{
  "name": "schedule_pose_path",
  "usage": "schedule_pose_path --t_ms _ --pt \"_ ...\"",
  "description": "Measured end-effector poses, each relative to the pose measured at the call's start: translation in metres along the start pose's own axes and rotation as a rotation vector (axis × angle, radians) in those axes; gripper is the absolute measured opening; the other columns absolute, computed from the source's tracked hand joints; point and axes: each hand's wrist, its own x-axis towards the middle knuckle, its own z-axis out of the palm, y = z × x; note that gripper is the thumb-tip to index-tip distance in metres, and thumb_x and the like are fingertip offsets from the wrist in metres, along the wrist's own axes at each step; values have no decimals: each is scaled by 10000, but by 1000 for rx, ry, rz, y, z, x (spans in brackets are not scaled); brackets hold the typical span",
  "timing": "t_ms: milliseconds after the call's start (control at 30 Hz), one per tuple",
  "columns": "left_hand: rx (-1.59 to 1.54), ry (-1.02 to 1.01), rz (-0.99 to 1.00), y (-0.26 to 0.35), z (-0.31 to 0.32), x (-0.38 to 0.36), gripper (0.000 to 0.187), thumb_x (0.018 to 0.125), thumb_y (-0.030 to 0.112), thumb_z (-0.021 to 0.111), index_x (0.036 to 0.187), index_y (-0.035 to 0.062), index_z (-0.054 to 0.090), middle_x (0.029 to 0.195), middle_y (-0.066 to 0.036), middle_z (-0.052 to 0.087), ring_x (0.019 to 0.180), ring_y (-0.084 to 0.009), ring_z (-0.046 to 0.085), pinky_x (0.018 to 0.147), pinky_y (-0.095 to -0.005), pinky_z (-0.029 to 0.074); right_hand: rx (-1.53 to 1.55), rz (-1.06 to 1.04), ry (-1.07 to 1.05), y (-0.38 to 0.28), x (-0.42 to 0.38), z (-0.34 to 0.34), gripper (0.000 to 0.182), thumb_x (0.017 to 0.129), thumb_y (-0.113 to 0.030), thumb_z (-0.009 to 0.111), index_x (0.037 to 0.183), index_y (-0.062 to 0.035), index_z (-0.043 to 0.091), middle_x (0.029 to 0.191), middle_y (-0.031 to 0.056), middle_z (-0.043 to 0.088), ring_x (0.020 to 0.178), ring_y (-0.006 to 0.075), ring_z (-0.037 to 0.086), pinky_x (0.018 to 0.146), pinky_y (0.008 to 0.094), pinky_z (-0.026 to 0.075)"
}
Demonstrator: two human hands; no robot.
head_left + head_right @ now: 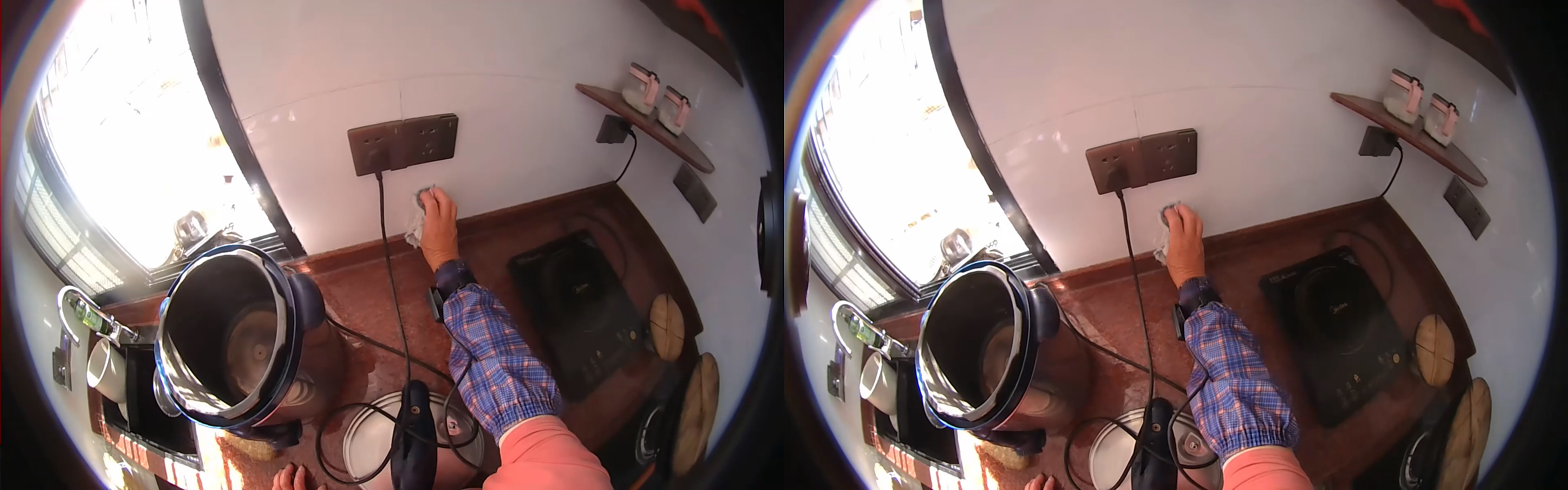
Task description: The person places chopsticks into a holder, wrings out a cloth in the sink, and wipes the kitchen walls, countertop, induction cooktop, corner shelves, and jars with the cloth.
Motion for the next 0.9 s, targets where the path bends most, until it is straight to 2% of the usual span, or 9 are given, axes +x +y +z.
schedule_pose_path --t_ms 133,200,267,400,567,633,667,733,900 --pt "-25 -20 -14 3 -1 -2 529 884 273 650 1365 90 530 1428 -157 460 1323 -385 383 1109 -507 281 105 126 -192 49 -20 -4 348 854 -14 588 1199 -37 551 1222 162 514 1173 358 482 1007 431 424" --pt "17 -26 -26 -1 0 -3 530 887 275 648 1368 90 526 1431 -158 454 1328 -387 374 1110 -507 280 99 389 4 70 -16 -7 350 836 -46 631 1177 -20 560 1183 184 531 1141 369 498 998 440 417" --pt "-1 -25 -16 -3 1 -2 529 890 278 644 1372 94 524 1433 -159 451 1329 -387 371 1109 -509 279 381 526 341 86 15 -13 338 835 -75 651 1154 0 569 1155 201 545 1113 388 509 996 460 408" --pt "-1 -43 -15 0 -4 -2 540 892 280 642 1380 87 513 1434 -163 448 1327 -391 372 1105 -509 282 161 361 478 74 58 -17 316 846 -60 634 1146 16 570 1123 203 556 1089 393 516 984 472 410" --pt "16 -37 13 4 -2 0 548 891 282 644 1382 83 506 1437 -164 446 1334 -392 365 1107 -511 281 25 257 210 82 -19 14 272 846 -67 636 1104 0 584 1080 191 581 1069 394 526 963 467 420" --pt "35 -34 5 4 1 1 547 889 281 646 1381 86 507 1434 -164 448 1334 -392 365 1107 -510 282 119 208 -43 95 -36 24 271 853 -69 649 1114 -16 598 1103 201 591 1047 401 557 929 449 451" --pt "47 -41 -12 3 0 -2 547 887 281 648 1381 89 509 1431 -163 450 1335 -392 365 1108 -510 282 126 213 -40 94 -29 18 271 853 -69 649 1114 -16 598 1103 201 591 1047 401 557 929 449 451" --pt "61 -34 -9 1 4 -6 547 886 278 648 1380 90 509 1432 -162 449 1334 -392 366 1107 -511 284 190 339 278 82 14 -8 238 857 -73 647 1083 -14 600 1073 195 594 1005 398 572 895 447 468" --pt "36 -38 -23 6 0 -1 549 883 275 649 1381 90 509 1433 -159 452 1329 -393 372 1105 -513 285 200 413 353 63 45 -22 289 849 -67 661 1119 -26 567 1053 197 566 1027 403 545 893 474 460"
